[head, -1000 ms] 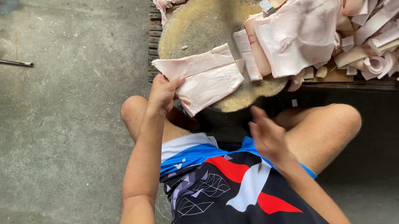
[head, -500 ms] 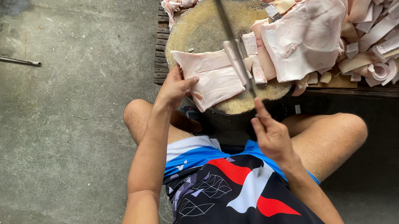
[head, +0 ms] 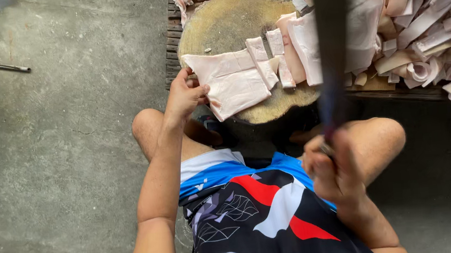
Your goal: The person sits on the floor and uses a large knife to slice a piece of raw pork belly on a round wooden cutting board. They cut the meat into strips and then into smaller pieces, placing the cut portions onto a nearby pile.
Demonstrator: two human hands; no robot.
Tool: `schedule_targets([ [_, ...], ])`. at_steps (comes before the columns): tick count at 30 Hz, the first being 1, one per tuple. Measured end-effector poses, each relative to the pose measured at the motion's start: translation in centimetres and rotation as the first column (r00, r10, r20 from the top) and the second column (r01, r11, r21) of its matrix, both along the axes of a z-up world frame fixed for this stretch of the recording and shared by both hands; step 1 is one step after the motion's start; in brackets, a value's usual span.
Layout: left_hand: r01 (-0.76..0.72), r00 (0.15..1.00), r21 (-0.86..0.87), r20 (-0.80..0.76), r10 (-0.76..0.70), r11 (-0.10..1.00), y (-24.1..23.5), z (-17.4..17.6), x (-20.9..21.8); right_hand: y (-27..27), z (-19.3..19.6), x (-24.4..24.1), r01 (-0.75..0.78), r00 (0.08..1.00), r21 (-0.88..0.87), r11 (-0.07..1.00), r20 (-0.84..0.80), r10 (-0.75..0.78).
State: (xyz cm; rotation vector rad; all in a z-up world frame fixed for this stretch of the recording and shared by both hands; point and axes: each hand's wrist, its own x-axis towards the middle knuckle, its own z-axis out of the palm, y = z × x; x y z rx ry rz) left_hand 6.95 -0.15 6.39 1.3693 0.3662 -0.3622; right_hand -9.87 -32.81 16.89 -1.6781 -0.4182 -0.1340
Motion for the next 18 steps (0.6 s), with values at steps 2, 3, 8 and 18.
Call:
schedule_targets([
  [2, 0.003, 1.000, -0.021, 0.001, -0.003, 1.000, -0.1, 0.1, 0.3, 0.4, -2.2, 0.1, 0.024, 0.995, -0.009, 1.000, 0.101, -0.023],
  [3, -0.003, 1.000, -0.029, -0.005, 0.003, 1.000, 0.1, 0.1, 0.1, 0.7, -3.7, 0.0, 0.028, 0.989, -0.012, 1.000, 0.144, -0.026],
  [8, -0.024, 1.000, -0.061, -0.013, 0.023, 0.998, 0.2, -0.8, -0.3, 4.2, -10.9, 0.8, 0.145, 0.979, -0.561, 0.815, -0.035, -0.199],
  [18, -0.139, 0.990, -0.098, -0.029, 0.136, 0.985, -3.1, -2.7, 1.5, 0.9, -8.3, 6.7, 0.226, 0.878, -0.490, 0.842, -0.272, -0.394],
])
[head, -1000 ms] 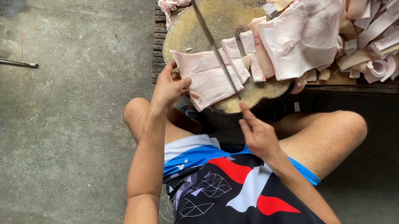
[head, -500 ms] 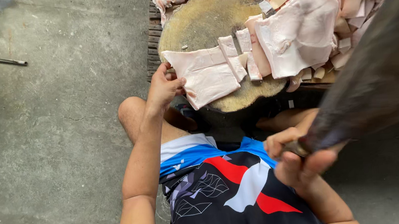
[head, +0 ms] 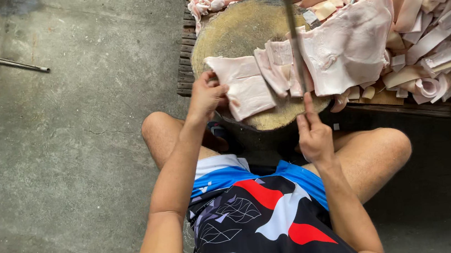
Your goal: The person sits on the floor and uses a large knife to slice a piece of raw pork belly on a round wooden cutting board. They cut the meat into strips and then into smaller pieces, placing the cut portions onto a nearby pile.
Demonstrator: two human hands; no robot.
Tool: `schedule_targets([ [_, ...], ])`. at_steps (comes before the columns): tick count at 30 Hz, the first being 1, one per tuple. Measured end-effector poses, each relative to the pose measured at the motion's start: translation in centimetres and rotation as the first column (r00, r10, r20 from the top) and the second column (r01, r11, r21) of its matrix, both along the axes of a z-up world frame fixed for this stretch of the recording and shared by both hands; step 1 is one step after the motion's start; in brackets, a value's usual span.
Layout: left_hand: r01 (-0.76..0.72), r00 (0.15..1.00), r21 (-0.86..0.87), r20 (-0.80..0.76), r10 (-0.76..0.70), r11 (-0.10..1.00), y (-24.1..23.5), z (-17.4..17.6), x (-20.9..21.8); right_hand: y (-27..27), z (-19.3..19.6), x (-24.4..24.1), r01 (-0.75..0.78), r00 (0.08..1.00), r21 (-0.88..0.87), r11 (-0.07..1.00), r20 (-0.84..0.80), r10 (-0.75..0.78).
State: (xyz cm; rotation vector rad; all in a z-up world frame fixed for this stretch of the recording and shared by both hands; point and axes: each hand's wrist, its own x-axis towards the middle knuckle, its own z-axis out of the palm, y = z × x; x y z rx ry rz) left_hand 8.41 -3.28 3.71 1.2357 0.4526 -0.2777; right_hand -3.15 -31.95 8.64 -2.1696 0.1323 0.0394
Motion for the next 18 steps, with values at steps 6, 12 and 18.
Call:
schedule_targets([
  [6, 0.059, 0.994, 0.116, 0.084, -0.069, 0.992, -0.8, 1.0, -0.7, 0.3, 2.7, -2.8, -0.065, 0.997, 0.098, 0.993, 0.034, 0.062],
  [12, 0.051, 0.997, 0.172, 0.043, -0.060, 0.984, -1.0, 1.3, -0.1, 4.1, -0.4, -3.1, -0.245, 0.956, 0.002, 0.969, 0.166, 0.242],
  [18, 0.035, 0.996, 0.240, 0.074, -0.054, 0.970, -1.0, 1.7, 0.0, 0.8, 5.7, -3.9, -0.183, 0.981, 0.468, 0.865, 0.026, 0.194],
])
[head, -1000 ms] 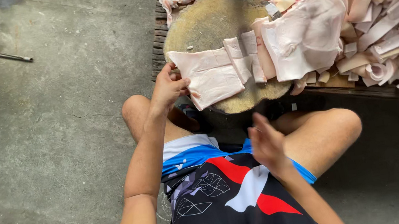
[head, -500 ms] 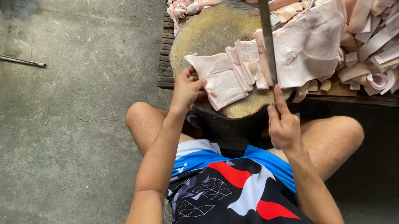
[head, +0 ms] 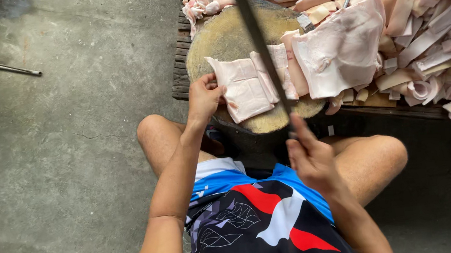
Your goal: The person sits on the floor and uses a large knife to slice a piece of raw pork belly on a round wooden cutting board. They cut the meat into strips and then into smaller pieces, placing the cut portions onto a nearby pile.
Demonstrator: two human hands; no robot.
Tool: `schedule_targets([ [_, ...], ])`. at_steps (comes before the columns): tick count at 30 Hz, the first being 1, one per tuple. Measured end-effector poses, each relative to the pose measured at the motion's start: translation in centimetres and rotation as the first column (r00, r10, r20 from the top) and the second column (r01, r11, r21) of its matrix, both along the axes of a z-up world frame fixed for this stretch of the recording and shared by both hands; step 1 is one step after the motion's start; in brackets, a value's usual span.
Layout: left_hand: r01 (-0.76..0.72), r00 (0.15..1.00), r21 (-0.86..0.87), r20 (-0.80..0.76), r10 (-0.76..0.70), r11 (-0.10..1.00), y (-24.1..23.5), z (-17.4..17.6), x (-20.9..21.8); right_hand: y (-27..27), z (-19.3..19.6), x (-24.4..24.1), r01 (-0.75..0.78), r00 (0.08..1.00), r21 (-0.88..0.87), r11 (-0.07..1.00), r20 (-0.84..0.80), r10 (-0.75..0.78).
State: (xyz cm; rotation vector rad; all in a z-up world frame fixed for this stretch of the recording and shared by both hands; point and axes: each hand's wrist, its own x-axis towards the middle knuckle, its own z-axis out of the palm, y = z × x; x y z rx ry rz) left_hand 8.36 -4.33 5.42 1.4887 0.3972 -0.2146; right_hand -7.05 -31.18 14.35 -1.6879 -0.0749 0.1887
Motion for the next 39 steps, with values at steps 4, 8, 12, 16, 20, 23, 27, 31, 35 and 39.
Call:
schedule_targets([
  [4, 0.012, 0.999, -0.086, 0.044, -0.008, 0.996, 0.2, -0.5, -0.3, -1.4, 1.5, -2.6, -0.056, 0.878, 0.043, 0.997, 0.477, 0.029],
  [8, 0.008, 0.999, -0.055, 0.037, -0.006, 0.998, 0.1, -0.9, -0.2, 0.6, -4.3, -1.1, 0.056, 0.852, -0.169, 0.984, 0.522, 0.041],
  [12, 0.010, 0.998, -0.039, 0.054, -0.008, 0.999, 0.4, -1.9, -0.2, 1.8, -8.4, -1.2, 0.031, 0.968, -0.499, 0.866, 0.231, 0.098],
  [16, 0.022, 0.996, 0.013, 0.082, -0.023, 1.000, 0.1, -1.4, -0.7, 1.0, -5.9, -0.1, -0.033, 0.980, -0.132, 0.991, -0.201, 0.006],
  [20, -0.037, 0.999, 0.275, 0.049, 0.025, 0.961, 1.0, 0.9, -0.8, 1.1, 0.2, 1.0, 0.016, 0.959, -0.053, 0.998, -0.281, -0.030],
  [23, -0.071, 0.997, 0.215, 0.011, 0.071, 0.974, 1.6, 0.9, -1.5, 0.4, 5.0, -0.7, -0.034, 0.995, -0.020, 0.999, 0.097, 0.036],
  [27, -0.065, 0.998, 0.101, 0.009, 0.065, 0.993, 3.9, 0.5, -3.1, 1.1, 5.7, -1.0, -0.068, 0.791, 0.024, 0.997, 0.610, 0.039],
  [31, -0.077, 0.997, -0.003, -0.009, 0.077, 0.997, 5.1, -0.1, -4.3, 5.0, -3.2, -0.4, 0.109, 0.833, -0.198, 0.974, 0.553, 0.019],
  [35, -0.048, 0.999, -0.007, -0.009, 0.048, 0.999, 4.1, -1.4, -4.0, 4.0, -9.3, -0.6, -0.063, 0.994, -0.313, 0.948, -0.109, 0.030],
  [39, -0.071, 0.997, -0.131, -0.041, 0.066, 0.989, 1.0, -1.8, -2.4, 2.2, -10.8, 0.5, 0.024, 0.847, 0.389, 0.921, -0.497, 0.188],
])
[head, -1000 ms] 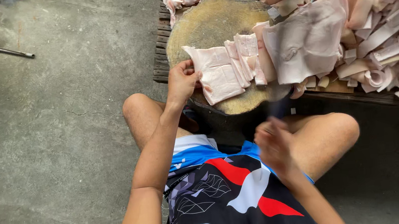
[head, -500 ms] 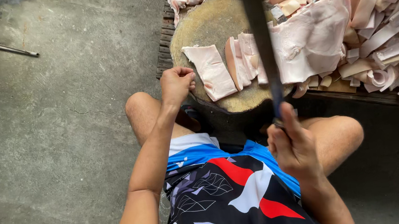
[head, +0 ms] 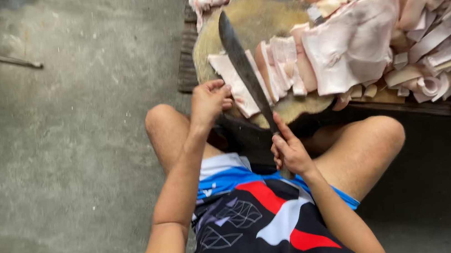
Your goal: The person sits on the floor and uses a large knife to slice a piece of raw pork belly on a round wooden cutting board. They cut the meat into strips and then into smaller pieces, placing the cut portions onto a nearby pile.
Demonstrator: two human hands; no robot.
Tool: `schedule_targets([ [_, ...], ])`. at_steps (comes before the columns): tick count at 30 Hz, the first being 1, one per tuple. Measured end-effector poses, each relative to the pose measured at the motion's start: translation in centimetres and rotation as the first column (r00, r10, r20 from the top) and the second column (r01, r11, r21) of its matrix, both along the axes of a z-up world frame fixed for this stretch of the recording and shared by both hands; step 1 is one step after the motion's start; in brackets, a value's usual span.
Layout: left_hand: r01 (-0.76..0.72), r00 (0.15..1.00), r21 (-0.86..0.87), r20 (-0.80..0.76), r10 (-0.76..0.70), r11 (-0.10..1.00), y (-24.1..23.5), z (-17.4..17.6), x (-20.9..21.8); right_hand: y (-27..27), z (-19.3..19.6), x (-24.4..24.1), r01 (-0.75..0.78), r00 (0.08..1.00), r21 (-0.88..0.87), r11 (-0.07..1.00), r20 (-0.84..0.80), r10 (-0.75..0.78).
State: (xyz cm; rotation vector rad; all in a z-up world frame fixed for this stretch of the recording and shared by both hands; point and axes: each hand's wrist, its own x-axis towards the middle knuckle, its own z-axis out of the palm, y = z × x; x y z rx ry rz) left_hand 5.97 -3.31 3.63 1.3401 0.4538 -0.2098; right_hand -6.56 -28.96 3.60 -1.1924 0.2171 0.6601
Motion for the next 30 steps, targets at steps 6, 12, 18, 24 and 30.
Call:
schedule_targets([
  [6, 0.359, 0.931, 0.406, -0.217, -0.294, 0.840, -3.8, 4.8, 1.6, 2.4, 2.8, 0.4, -0.011, 0.972, -0.433, 0.902, 0.207, 0.111],
  [12, 0.020, 0.986, 0.179, 0.160, -0.049, 0.984, -5.0, 0.6, 0.9, 2.2, 3.3, -0.8, 0.063, 0.918, -0.624, 0.779, 0.344, 0.200],
  [18, -0.430, 0.892, -0.543, -0.128, 0.435, 0.721, -1.7, -2.0, 2.0, 0.0, 2.8, -5.9, 0.120, 0.890, -0.670, 0.733, 0.400, 0.219],
  [24, -0.170, 0.957, -0.800, 0.005, 0.290, 0.576, -4.3, 5.8, 0.3, 2.0, 1.1, -3.1, 0.129, 0.879, -0.685, 0.717, 0.414, 0.236],
  [30, 0.220, 0.676, -0.211, 0.737, 0.007, 0.952, -4.5, 12.3, -0.1, 0.5, 3.4, -1.3, 0.102, 0.993, 0.087, 0.991, -0.064, -0.097],
])
